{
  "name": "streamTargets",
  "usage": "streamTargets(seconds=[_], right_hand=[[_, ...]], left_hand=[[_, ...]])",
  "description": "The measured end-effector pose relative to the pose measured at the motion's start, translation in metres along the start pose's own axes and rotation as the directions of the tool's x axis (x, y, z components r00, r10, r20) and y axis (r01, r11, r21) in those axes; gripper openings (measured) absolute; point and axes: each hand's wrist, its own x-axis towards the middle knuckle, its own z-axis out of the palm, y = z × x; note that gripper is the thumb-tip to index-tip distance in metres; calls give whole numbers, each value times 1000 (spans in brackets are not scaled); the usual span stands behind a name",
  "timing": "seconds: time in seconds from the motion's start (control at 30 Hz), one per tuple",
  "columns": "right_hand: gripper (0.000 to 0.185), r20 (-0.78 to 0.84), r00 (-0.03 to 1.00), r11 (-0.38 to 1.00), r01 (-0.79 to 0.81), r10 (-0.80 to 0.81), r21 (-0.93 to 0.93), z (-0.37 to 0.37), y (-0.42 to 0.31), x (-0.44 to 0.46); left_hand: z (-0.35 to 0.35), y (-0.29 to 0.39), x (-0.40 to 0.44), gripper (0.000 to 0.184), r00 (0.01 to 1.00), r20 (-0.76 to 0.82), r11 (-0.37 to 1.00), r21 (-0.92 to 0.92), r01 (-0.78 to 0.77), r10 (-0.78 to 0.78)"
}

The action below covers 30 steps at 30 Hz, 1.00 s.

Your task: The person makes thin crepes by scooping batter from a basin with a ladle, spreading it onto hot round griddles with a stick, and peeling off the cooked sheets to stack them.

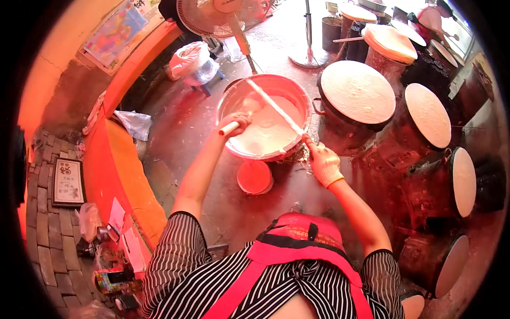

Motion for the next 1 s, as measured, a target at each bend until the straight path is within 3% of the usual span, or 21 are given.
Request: streamTargets(seconds=[0.1, 0.17, 0.23, 0.27, 0.3, 0.33, 0.37, 0.4, 0.43, 0.47, 0.5, 0.53, 0.57, 0.6, 0.63, 0.67, 0.73, 0.83, 0.87, 0.97, 1.0], right_hand=[[67, -127, 992, 1000, -4, 7, 23, -35, -8, 2], [70, -193, 981, 1000, -16, 17, 11, -36, -9, 13], [70, -269, 963, 1000, 4, -8, -15, -24, -13, 16], [68, -205, 979, 998, 5, -17, -56, -18, -13, 16], [65, -116, 993, 995, 18, -29, -100, -15, -12, 14], [63, -87, 994, 996, 53, -60, -71, -14, -8, 5], [61, -64, 994, 995, 88, -90, -42, -14, -1, -4], [58, -94, 993, 993, 56, -66, -102, -20, 0, -13], [55, -105, 994, 996, 23, -33, -90, -30, 2, -25], [56, -134, 991, 997, 21, -30, -69, -32, 9, -39], [57, -165, 986, 999, 19, -26, -46, -32, 17, -46], [58, -173, 985, 999, 1, -8, -42, -27, 19, -49], [59, -175, 985, 999, -15, 8, -38, -21, 20, -54], [59, -176, 984, 999, -31, 25, -34, -16, 23, -60], [60, -136, 991, 998, -28, 20, -62, -14, 27, -62], [61, -97, 995, 996, -21, 12, -89, -13, 31, -63], [61, -81, 997, 992, -27, 17, -123, -13, 39, -72], [60, -317, 947, 994, -10, 45, 110, -17, 54, -78], [59, -331, 943, 985, 30, 27, 168, -30, 52, -67], [60, -191, 981, 1000, 20, -18, 9, -46, 67, -49], [63, -228, 973, 995, 55, -34, 88, -48, 75, -42]], left_hand=[[48, -21, -40, 20, 994, 97, 986, 167, 29, -46], [68, -30, -56, 18, 981, 67, 842, 504, -191, 182], [62, -39, -51, 18, 925, 60, 589, 756, -287, 375], [57, -53, -50, 17, 942, 181, 704, 627, -333, 284], [49, -31, -40, 17, 986, 121, 873, 462, -156, 112], [45, -20, -33, 18, 995, 99, 958, 284, -34, 6], [44, -19, -29, 19, 990, 101, 991, 95, 90, -100], [45, -34, -32, 16, 989, 54, 990, 38, 136, -138], [36, -44, -31, 15, 998, 8, 951, 304, -62, 63], [28, -55, -30, 14, 964, 21, 798, 555, -233, 266], [21, -67, -29, 14, 889, 92, 549, 757, -354, 448], [14, -86, -24, 10, 870, 25, 589, 727, -354, 493], [11, -79, -22, 13, 938, 19, 672, 692, -262, 346], [10, -73, -19, 15, 996, -26, 939, 337, -69, 82], [12, -67, -15, 17, 984, 49, 982, -71, 177, -174], [11, -66, -8, 22, 958, 125, 962, -53, 267, -259], [2, -72, -2, 22, 974, 69, 976, -33, 217, -215], [3, -81, 3, 20, 992, 36, 991, 69, 117, -120], [9, -89, 1, 19, 996, 9, 994, 77, 83, -84], [30, -110, 3, 17, 997, -53, 978, 203, -43, 55], [32, -118, 6, 17, 996, -52, 978, 199, -60, 72]])
